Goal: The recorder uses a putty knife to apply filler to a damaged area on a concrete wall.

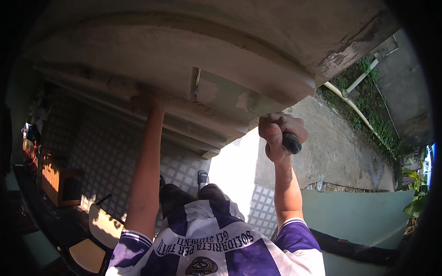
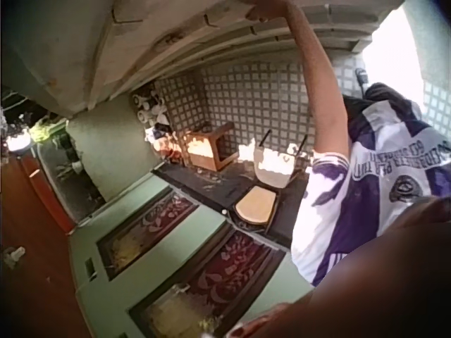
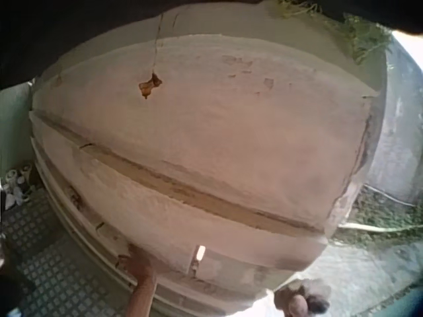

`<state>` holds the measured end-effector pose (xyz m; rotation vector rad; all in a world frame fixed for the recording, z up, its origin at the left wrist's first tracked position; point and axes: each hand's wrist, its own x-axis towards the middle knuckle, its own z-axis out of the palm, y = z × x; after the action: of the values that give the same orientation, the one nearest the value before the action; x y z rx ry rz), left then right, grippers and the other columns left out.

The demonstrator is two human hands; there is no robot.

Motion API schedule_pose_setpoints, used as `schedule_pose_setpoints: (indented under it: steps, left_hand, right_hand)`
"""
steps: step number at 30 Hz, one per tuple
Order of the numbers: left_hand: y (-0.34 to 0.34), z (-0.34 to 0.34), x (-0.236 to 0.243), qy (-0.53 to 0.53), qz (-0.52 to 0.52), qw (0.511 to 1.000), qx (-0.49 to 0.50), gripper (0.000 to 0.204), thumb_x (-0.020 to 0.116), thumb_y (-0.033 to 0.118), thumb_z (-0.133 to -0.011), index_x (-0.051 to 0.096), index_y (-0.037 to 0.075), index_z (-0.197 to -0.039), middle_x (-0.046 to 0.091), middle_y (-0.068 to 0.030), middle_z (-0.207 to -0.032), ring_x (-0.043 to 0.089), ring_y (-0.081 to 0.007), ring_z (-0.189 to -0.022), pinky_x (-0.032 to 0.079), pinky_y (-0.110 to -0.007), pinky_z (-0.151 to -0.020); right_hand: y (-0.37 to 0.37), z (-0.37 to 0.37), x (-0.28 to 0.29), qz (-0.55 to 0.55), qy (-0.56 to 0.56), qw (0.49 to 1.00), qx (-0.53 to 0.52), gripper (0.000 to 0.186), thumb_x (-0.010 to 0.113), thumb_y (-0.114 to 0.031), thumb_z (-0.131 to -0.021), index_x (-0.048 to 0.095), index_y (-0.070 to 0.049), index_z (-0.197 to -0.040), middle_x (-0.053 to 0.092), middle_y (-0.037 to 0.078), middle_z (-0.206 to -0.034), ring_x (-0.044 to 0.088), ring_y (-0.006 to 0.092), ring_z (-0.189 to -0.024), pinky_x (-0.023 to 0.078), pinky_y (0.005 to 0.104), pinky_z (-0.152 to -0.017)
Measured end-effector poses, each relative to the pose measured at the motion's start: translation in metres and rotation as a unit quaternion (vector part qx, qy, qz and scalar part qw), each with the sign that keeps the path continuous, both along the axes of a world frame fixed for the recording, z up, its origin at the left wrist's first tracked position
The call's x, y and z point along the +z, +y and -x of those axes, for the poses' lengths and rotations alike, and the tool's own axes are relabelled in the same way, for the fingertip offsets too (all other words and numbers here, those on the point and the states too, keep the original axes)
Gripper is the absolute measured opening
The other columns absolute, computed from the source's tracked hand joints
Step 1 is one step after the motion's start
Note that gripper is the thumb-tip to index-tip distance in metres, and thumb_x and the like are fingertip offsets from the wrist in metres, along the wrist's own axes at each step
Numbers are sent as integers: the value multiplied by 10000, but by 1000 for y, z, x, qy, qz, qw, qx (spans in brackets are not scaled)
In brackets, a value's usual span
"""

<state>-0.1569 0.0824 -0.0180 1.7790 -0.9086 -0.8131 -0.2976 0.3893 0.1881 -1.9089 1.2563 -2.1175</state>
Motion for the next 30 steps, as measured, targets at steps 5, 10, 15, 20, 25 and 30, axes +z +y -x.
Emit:
schedule_pose_setpoints:
  steps: [5,10,15,20,25,30]
  left_hand:
    - [-25,-18,-49,-305,36,952,18,832,416,577,-957,259,-89,-1430,450,-396,-1243,533,-529,-1103,504,-571,-809]
    - [-4,7,-15,-173,69,982,18,641,371,450,-999,289,-25,-1422,417,-380,-1275,529,-527,-1054,478,-558,-822]
    - [-16,-11,-32,-413,83,907,4,526,409,396,-991,335,140,-1444,378,-417,-1312,531,-514,-1070,479,-556,-792]
    - [-13,-8,-35,-433,72,898,-10,502,413,368,-991,338,170,-1446,376,-428,-1316,510,-524,-1097,476,-564,-783]
    - [-16,-5,-41,-440,75,895,-9,493,378,356,-1010,318,169,-1461,376,-438,-1311,507,-532,-1095,474,-571,-781]
    - [-28,-10,-54,-452,95,887,14,506,377,352,-1012,291,163,-1473,379,-437,-1293,515,-531,-1079,476,-554,-791]
  right_hand:
    - [-20,-1,-9,-111,52,992,-38,375,616,-70,-865,422,-31,-547,523,84,-517,462,178,-401,362,270,-422]
    - [-5,-1,-10,-56,142,988,-11,349,605,-26,-827,396,-35,-549,507,99,-508,453,206,-385,362,278,-424]
    - [-8,-3,-10,-42,122,992,-6,327,586,1,-810,388,-31,-552,502,105,-500,447,197,-379,358,276,-411]
    - [-13,2,-8,-17,133,991,18,334,575,0,-821,387,-33,-547,500,103,-499,446,190,-377,345,270,-389]
    - [-13,3,-5,-44,153,987,1,322,579,-15,-815,403,-29,-546,508,103,-504,470,196,-389,375,272,-414]
    - [-11,4,-7,-34,149,988,12,280,578,-3,-790,432,-24,-552,511,103,-505,479,202,-392,393,277,-432]
